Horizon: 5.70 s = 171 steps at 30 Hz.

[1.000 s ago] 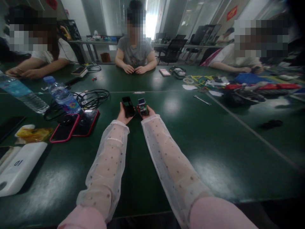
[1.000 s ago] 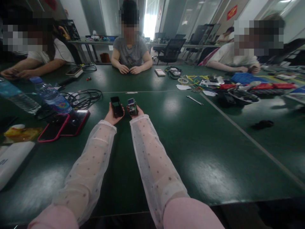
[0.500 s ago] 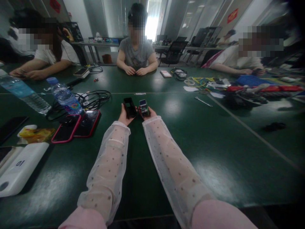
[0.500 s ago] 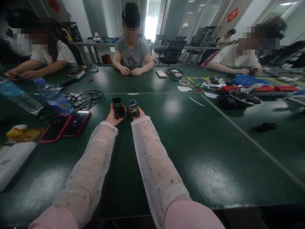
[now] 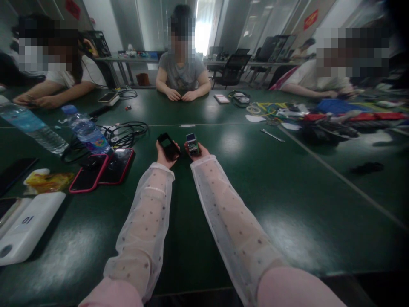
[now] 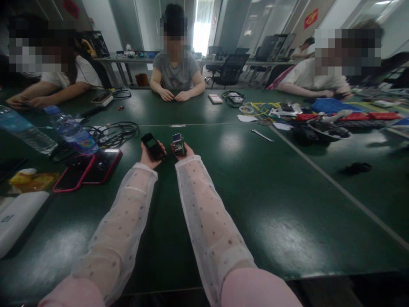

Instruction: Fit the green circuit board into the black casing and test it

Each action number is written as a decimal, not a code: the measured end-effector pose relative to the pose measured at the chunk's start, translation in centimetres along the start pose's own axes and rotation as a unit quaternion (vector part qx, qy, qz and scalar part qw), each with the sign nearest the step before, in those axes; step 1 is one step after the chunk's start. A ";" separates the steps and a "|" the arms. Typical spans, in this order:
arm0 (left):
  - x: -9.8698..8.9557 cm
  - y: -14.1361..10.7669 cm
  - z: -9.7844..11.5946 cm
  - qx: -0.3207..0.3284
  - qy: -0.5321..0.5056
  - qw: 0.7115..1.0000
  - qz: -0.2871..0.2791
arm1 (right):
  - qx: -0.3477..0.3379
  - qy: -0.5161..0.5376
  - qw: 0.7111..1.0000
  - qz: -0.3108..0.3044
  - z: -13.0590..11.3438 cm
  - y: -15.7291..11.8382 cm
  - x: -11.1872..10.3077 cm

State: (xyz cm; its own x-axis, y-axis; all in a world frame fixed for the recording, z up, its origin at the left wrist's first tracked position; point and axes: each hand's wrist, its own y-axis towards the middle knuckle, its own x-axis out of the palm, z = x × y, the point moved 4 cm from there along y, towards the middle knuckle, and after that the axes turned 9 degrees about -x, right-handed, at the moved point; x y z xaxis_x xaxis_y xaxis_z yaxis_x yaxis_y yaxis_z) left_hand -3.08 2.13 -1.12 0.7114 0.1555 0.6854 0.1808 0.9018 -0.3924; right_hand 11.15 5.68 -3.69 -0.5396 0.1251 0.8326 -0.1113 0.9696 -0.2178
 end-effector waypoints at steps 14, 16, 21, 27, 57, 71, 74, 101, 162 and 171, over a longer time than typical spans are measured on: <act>-0.4 0.7 -0.2 -0.005 -0.085 0.995 -0.053 | -0.003 0.003 1.000 -0.026 0.1 0.3 -0.3; -0.5 0.8 -0.3 -0.008 -0.089 0.995 -0.052 | 0.001 0.002 1.000 -0.030 0.1 0.3 -0.3; -0.5 0.8 -0.3 -0.010 -0.097 0.994 -0.041 | 0.007 0.000 1.000 -0.018 0.0 0.0 -0.2; -0.3 0.6 -0.3 -0.020 -0.120 0.992 -0.033 | 0.008 0.002 1.000 -0.020 -0.1 -0.1 0.0; -0.5 0.7 -0.8 -0.046 -0.083 0.994 -0.058 | 0.002 -0.002 1.000 -0.029 -0.1 -0.3 0.1; -0.3 1.2 -1.0 -0.069 -0.042 0.996 -0.045 | -0.082 -0.035 0.996 0.001 0.0 0.0 0.1; -0.3 1.2 -1.0 -0.074 -0.035 0.996 -0.026 | -0.106 -0.061 0.992 0.040 -0.5 0.3 0.3; -0.2 1.6 -1.2 -0.062 -0.018 0.995 -0.076 | -0.336 -0.479 0.793 -0.168 0.0 -5.8 9.4; -0.4 1.4 -1.0 -0.080 0.027 0.996 -0.038 | -0.005 -0.033 0.999 -0.011 -0.4 -0.8 -0.1; -0.5 1.3 -1.0 -0.077 0.025 0.995 -0.054 | -0.007 -0.040 0.999 -0.010 -0.5 -1.1 0.0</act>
State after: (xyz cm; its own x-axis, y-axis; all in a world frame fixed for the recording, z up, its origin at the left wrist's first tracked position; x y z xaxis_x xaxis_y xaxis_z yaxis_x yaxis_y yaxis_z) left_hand -2.53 2.81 -2.54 0.7143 0.0383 0.6988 0.3568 0.8391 -0.4106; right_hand 11.64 4.72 -3.18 -0.6025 0.0899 0.7930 -0.1104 0.9747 -0.1944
